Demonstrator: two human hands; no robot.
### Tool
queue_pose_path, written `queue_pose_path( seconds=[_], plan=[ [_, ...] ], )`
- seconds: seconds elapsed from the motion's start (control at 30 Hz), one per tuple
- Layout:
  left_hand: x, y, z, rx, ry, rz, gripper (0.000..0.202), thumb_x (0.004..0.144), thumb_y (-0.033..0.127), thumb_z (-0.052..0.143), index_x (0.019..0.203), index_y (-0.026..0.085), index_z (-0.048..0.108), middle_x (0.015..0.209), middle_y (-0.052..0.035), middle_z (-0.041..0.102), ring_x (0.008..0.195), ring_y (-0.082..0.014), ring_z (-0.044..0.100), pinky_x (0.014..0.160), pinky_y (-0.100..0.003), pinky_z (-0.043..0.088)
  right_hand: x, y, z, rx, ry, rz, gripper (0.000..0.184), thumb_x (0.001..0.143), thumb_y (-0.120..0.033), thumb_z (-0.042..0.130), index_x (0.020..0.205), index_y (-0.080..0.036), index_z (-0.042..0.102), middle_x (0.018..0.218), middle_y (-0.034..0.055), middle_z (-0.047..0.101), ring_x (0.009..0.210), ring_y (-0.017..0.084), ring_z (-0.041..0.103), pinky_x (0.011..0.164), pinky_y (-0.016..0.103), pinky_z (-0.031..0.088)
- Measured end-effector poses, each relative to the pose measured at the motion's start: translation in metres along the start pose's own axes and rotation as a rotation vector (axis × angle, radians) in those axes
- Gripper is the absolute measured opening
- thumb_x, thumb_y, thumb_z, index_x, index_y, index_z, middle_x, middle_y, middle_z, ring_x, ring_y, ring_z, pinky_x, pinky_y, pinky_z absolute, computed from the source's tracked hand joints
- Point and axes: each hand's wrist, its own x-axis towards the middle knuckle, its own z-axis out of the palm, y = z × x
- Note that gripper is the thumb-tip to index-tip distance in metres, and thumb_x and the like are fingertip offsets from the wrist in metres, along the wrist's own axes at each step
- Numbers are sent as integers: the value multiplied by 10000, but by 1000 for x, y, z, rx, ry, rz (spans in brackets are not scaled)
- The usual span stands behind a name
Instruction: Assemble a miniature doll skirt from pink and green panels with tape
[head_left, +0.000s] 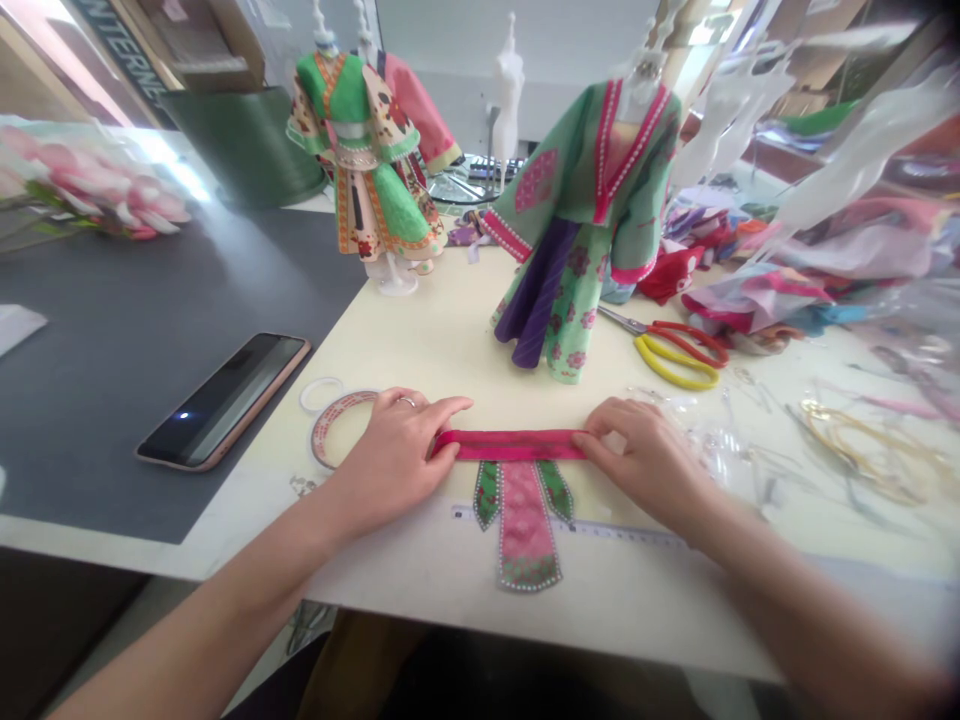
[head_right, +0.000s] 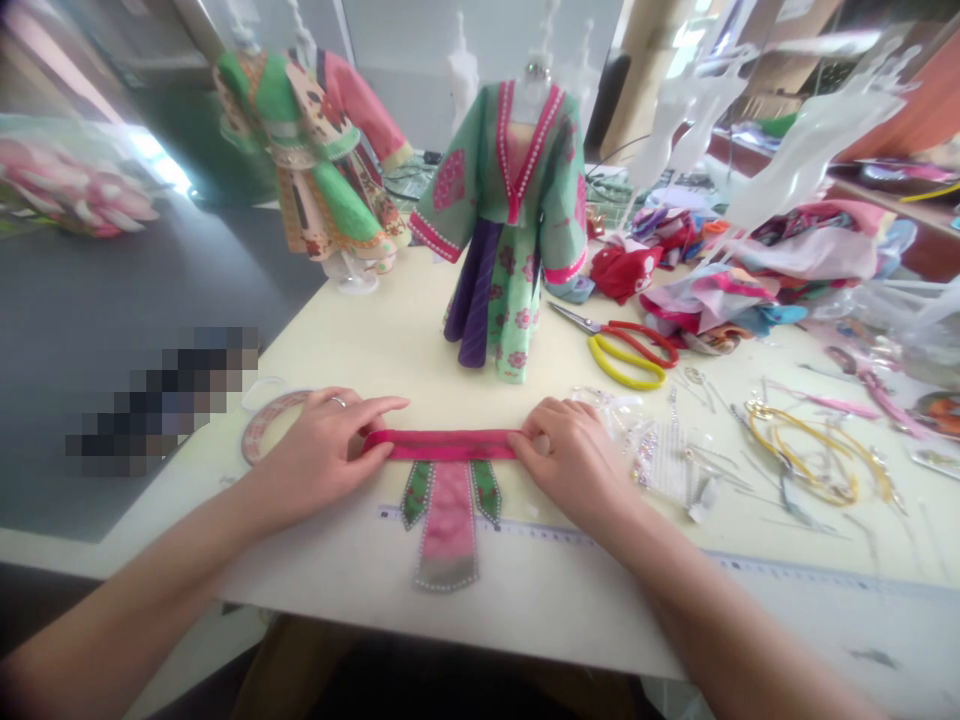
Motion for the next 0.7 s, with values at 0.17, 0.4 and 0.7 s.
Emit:
queue_pose_path(
  seconds=[0.17, 0.4, 0.7],
  plan=[
    [1, 0, 0, -12, -14, -10, 373, 836, 180, 492, 1202, 176, 561, 744, -14, 619, 888, -226, 540, 926, -429, 358, 0, 1, 0, 7, -3, 8, 205, 834, -262, 573, 638, -204, 553, 694, 16, 597, 673, 177, 530, 709, 356, 413],
    [0, 1, 0, -22, -4, -4, 367, 834, 175, 492, 1193, 168, 566, 759, -13, 625, 873, -217, 541, 927, -418, 357, 0, 1, 0, 23, -6, 27, 206, 837, -271, 567, 642, -208, 547, 705, 17, 599, 687, 180, 526, 704, 355, 413],
    [2, 1, -1, -48, -21, -29, 371, 834, 194, 491, 1198, 193, 562, 713, 4, 621, 875, -224, 534, 933, -419, 351, 1, 1, 0, 28, -5, 17, 208, 832, -261, 572, 635, -202, 540, 689, 16, 598, 673, 175, 526, 692, 349, 406]
  ],
)
